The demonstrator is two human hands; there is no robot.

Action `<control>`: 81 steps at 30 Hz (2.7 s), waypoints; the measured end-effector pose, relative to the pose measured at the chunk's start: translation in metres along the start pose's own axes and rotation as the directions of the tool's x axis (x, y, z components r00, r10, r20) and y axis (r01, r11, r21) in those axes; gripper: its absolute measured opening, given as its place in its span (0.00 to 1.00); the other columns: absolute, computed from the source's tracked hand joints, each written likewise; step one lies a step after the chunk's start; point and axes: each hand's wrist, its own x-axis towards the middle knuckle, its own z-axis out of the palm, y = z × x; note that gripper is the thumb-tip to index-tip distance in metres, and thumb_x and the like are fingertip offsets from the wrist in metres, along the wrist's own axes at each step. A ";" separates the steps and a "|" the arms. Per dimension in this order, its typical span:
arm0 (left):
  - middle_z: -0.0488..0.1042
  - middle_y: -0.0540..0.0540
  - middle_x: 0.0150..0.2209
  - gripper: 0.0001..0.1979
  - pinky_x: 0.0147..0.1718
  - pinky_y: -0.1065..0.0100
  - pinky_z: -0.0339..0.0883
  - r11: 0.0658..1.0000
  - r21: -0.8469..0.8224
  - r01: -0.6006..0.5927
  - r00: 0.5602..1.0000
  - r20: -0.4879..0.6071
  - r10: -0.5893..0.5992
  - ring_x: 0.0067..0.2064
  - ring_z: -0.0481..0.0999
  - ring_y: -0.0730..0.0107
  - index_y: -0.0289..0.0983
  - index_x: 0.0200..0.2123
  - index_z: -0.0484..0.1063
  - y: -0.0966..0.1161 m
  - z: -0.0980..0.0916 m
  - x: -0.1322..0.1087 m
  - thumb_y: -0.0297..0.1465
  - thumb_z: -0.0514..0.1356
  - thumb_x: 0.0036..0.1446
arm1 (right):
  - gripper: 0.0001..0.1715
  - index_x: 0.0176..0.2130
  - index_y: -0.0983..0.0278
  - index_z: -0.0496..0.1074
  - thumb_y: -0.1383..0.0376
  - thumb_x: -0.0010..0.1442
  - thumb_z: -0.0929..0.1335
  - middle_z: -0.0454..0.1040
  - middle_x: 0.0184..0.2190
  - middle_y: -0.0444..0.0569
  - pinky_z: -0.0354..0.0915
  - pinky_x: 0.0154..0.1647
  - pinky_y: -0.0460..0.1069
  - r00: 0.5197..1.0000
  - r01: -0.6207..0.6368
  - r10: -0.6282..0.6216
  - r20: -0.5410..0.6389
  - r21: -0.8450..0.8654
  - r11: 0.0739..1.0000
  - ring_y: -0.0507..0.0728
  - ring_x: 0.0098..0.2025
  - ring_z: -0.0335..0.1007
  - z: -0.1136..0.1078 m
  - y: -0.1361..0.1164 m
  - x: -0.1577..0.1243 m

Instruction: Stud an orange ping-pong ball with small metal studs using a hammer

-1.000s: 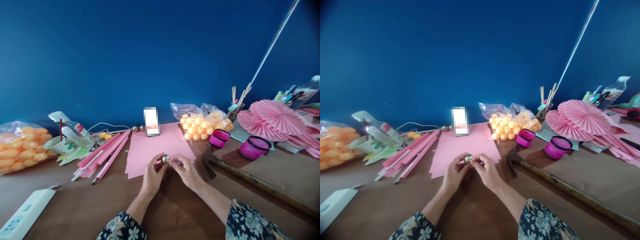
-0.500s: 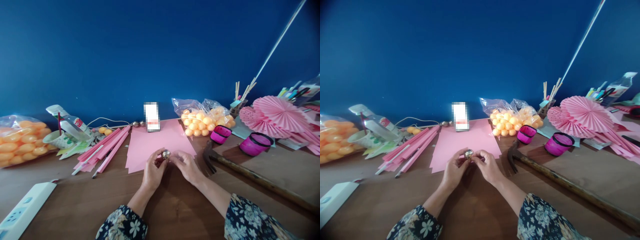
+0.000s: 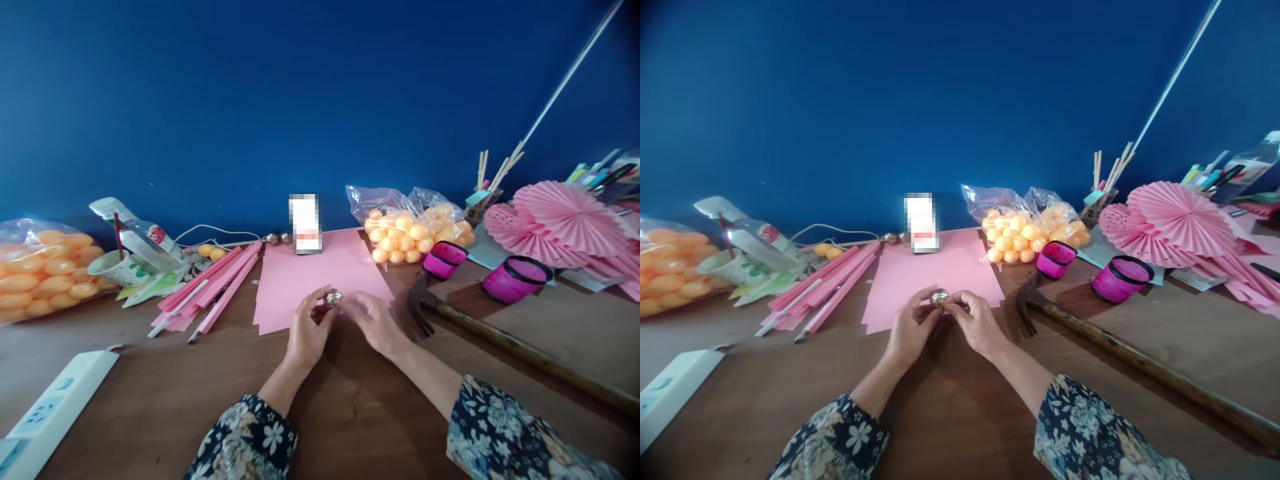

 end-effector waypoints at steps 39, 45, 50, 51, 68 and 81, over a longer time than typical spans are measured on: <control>0.72 0.42 0.43 0.20 0.37 0.65 0.69 0.988 0.154 -0.006 1.000 0.014 0.004 0.36 0.74 0.67 0.37 0.46 0.65 0.002 0.000 0.001 0.35 0.60 0.48 | 0.08 0.34 0.63 0.69 0.65 0.55 0.62 0.75 0.30 0.46 0.65 0.38 0.48 0.970 0.073 -0.114 -0.215 -0.191 0.979 0.54 0.34 0.71 -0.001 0.010 -0.001; 0.72 0.43 0.42 0.20 0.38 0.65 0.69 0.987 0.162 -0.010 1.000 0.031 0.005 0.36 0.74 0.68 0.38 0.46 0.65 0.000 0.000 0.002 0.35 0.59 0.49 | 0.07 0.33 0.63 0.68 0.64 0.55 0.62 0.74 0.30 0.46 0.64 0.37 0.47 0.973 0.085 -0.127 -0.192 -0.211 0.974 0.54 0.34 0.70 -0.001 0.009 -0.002; 0.71 0.42 0.44 0.20 0.38 0.64 0.69 0.984 0.175 -0.007 1.000 0.020 0.003 0.36 0.74 0.67 0.38 0.46 0.65 -0.002 -0.001 0.002 0.35 0.59 0.48 | 0.08 0.31 0.63 0.68 0.62 0.56 0.62 0.73 0.30 0.47 0.63 0.35 0.47 0.976 0.114 -0.150 -0.156 -0.222 0.968 0.54 0.32 0.68 -0.002 0.011 -0.001; 0.71 0.42 0.44 0.20 0.38 0.64 0.69 0.984 0.177 -0.006 1.000 0.018 0.003 0.37 0.74 0.67 0.38 0.46 0.65 -0.002 -0.001 0.002 0.35 0.59 0.48 | 0.08 0.31 0.63 0.68 0.63 0.56 0.62 0.72 0.30 0.46 0.62 0.35 0.46 0.977 0.118 -0.153 -0.149 -0.218 0.969 0.54 0.32 0.68 -0.002 0.010 -0.001; 0.70 0.42 0.44 0.18 0.41 0.63 0.68 0.997 0.074 -0.022 0.999 0.046 0.018 0.38 0.74 0.68 0.38 0.46 0.63 -0.004 -0.002 0.002 0.31 0.57 0.50 | 0.05 0.31 0.62 0.68 0.65 0.56 0.63 0.71 0.31 0.44 0.62 0.39 0.47 0.991 0.133 -0.134 -0.021 -0.046 0.990 0.53 0.34 0.67 0.000 0.011 -0.001; 0.70 0.41 0.47 0.19 0.41 0.62 0.68 0.996 0.089 -0.022 0.999 0.045 0.018 0.40 0.73 0.66 0.38 0.47 0.65 -0.002 -0.001 0.000 0.31 0.58 0.50 | 0.10 0.31 0.65 0.71 0.62 0.55 0.64 0.74 0.30 0.47 0.63 0.39 0.48 0.999 0.049 -0.049 -0.004 -0.041 0.998 0.54 0.34 0.69 -0.003 0.006 0.000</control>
